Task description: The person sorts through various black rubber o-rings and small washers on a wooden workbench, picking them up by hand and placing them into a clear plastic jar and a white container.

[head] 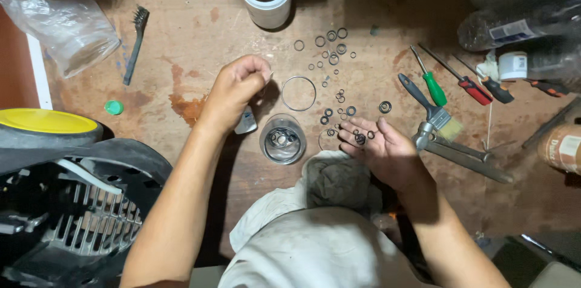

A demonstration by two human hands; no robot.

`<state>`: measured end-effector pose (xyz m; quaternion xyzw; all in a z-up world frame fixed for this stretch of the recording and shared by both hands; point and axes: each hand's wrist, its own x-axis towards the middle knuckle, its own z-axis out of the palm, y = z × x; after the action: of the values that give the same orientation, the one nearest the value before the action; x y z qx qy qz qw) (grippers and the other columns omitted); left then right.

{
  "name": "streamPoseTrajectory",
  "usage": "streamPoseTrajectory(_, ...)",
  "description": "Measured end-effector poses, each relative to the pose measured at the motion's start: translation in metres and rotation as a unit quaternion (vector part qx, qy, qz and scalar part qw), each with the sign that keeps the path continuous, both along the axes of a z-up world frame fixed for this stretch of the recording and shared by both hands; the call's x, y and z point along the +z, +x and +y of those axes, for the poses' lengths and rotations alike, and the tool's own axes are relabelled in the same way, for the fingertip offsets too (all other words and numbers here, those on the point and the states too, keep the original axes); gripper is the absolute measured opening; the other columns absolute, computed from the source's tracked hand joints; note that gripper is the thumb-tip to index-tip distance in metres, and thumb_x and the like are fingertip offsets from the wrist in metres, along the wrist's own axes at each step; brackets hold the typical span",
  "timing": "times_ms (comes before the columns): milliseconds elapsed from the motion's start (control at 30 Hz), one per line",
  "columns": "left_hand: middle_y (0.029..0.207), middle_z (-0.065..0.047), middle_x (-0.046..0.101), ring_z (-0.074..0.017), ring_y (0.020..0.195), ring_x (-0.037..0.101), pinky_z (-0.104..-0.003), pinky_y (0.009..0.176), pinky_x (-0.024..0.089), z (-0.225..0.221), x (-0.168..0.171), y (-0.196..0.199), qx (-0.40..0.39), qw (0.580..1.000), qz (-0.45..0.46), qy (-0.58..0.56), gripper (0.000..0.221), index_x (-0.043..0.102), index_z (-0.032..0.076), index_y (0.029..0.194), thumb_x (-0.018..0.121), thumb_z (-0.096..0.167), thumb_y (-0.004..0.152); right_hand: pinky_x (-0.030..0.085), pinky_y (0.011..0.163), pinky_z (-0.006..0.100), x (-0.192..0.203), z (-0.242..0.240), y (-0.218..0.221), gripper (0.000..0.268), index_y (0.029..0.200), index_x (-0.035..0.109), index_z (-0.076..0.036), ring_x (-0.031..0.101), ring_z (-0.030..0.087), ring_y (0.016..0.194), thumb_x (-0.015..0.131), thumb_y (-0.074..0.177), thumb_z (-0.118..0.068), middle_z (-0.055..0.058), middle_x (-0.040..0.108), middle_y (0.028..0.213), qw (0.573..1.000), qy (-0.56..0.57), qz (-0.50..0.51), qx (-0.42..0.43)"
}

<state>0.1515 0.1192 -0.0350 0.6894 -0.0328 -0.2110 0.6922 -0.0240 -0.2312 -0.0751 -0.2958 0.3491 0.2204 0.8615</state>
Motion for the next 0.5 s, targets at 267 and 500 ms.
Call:
streamPoseTrajectory(267,0.100,-0.015,0.066,-0.0203,0.084,0.073,-0.034,0.059,0.064,0.084,-0.035,-0.139,0.164,0.890,0.189,-0.382,0.018,0.064,0.005,0.114,0.070,0.016,0.100,0.057,0.129,0.055,-0.038,-0.013,0.081,0.057,0.168,0.052,0.007,0.071,0.034,0.149,0.050,0.121,-0.024,0.024,0.065,0.164,0.986,-0.138,-0.029,0.086)
streamPoseTrajectory(500,0.076,-0.002,0.042,-0.0128,0.060,0.048,-0.025,0.046,0.043,0.067,-0.039,-0.199,0.215,0.843,0.329,-0.367,0.036,0.055,0.012,0.093,0.057,0.037,0.119,0.065,0.106,0.044,-0.083,-0.030,0.206,0.020,0.133,0.086,-0.034,0.081,0.025,0.123,0.079,0.115,-0.041,0.001,0.083,0.125,0.501,-0.752,-0.212,0.372)
